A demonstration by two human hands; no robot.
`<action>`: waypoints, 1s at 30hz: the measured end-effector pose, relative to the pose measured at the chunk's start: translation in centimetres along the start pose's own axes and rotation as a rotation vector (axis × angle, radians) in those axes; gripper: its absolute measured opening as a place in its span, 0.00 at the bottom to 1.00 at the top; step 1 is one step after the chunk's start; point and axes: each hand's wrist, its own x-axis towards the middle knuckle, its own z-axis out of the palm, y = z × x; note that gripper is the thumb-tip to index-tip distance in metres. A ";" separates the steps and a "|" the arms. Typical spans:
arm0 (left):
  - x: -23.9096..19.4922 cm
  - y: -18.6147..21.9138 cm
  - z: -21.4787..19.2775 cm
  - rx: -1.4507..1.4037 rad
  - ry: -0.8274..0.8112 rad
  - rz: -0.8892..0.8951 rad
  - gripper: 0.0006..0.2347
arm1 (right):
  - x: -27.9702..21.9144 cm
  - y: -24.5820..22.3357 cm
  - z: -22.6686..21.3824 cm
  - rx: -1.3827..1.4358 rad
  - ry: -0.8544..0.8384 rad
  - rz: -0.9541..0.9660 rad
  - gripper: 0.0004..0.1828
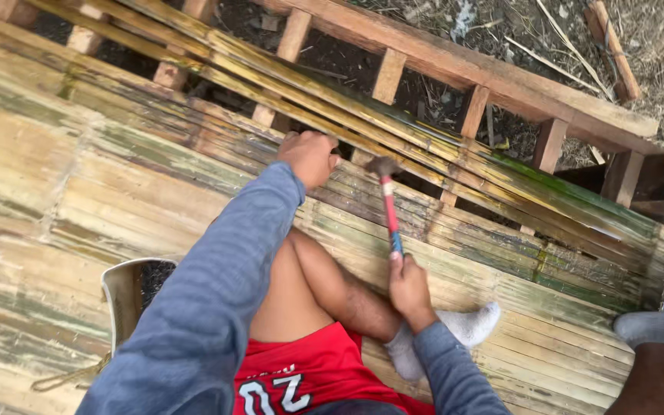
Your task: The person sits on a bamboo floor and uses a hammer to drive nails into bamboo slats attached to a wooden frame. They repeatedly pick up nails from a nearby container and hammer them into place.
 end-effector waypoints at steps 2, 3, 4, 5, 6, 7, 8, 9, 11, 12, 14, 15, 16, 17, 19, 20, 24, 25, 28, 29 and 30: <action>-4.0 -0.3 -3.2 -0.270 0.287 0.095 0.14 | 0.3 -0.7 -0.5 0.176 0.007 0.082 0.23; -6.0 -1.0 -4.7 -0.317 0.454 0.156 0.13 | -0.2 -1.0 -0.9 0.356 0.045 0.055 0.23; -9.3 -1.9 -4.9 -0.372 0.603 0.202 0.12 | -1.7 -1.0 -1.5 0.528 0.062 0.047 0.23; -12.4 -3.0 -4.9 -0.394 0.677 0.178 0.11 | -2.6 -1.0 -2.1 0.593 0.117 -0.113 0.23; -15.6 -4.4 -5.0 -0.407 0.753 0.157 0.11 | -2.9 -1.3 -2.2 0.666 0.171 -0.278 0.24; -18.4 -5.6 -4.8 -0.424 0.808 0.079 0.10 | -2.8 -1.6 -2.2 0.738 0.224 -0.444 0.25; -21.1 -6.9 -4.5 -0.441 0.860 0.007 0.09 | -2.7 -1.9 -2.0 0.660 0.198 -0.437 0.25; -23.5 -7.9 -3.8 -0.470 0.866 -0.166 0.08 | -2.2 -2.1 -1.6 0.582 0.173 -0.430 0.26; -27.0 -9.3 -1.8 -0.568 0.843 -0.427 0.07 | -1.4 -1.9 -0.9 0.286 0.102 -0.291 0.24; -27.8 -9.8 -0.5 -0.640 0.827 -0.517 0.07 | -0.7 -1.6 -0.7 0.069 0.054 -0.169 0.22; -28.0 -11.3 2.1 -0.496 0.754 -0.586 0.07 | 0.1 -1.3 -0.2 -0.026 0.032 -0.048 0.22; -27.3 -12.5 3.3 -0.424 0.722 -0.620 0.07 | 0.6 -1.4 0.2 0.094 0.057 -0.052 0.22; -28.0 -13.3 5.2 -0.317 0.694 -0.573 0.06 | -0.4 -0.9 0.6 0.210 0.060 -0.046 0.22; -28.4 -14.1 7.2 -0.211 0.663 -0.525 0.07 | -0.9 -0.3 1.0 0.290 0.103 -0.099 0.22; -29.7 -15.3 10.6 -0.070 0.550 -0.524 0.08 | -2.2 0.9 1.0 0.442 0.181 -0.187 0.23; -29.6 -16.4 11.2 -0.020 0.507 -0.553 0.08 | -1.4 0.9 1.5 0.272 0.114 -0.132 0.24; -29.4 -17.5 11.4 -0.038 0.343 -0.652 0.07 | 0.5 1.2 1.4 -0.104 0.047 0.006 0.27; -29.3 -17.5 10.9 -0.093 0.391 -0.624 0.06 | 0.9 0.8 1.5 -0.114 0.080 0.003 0.27; -30.0 -16.1 9.8 -0.215 0.495 -0.594 0.05 | 1.0 -1.0 1.6 0.028 0.073 0.006 0.25; -30.6 -15.4 9.7 -0.224 0.501 -0.605 0.05 | 0.5 -1.7 1.5 0.068 0.036 0.032 0.25; -30.6 -15.1 9.4 -0.228 0.518 -0.613 0.05 | 0.8 -3.0 1.7 0.115 0.004 0.050 0.25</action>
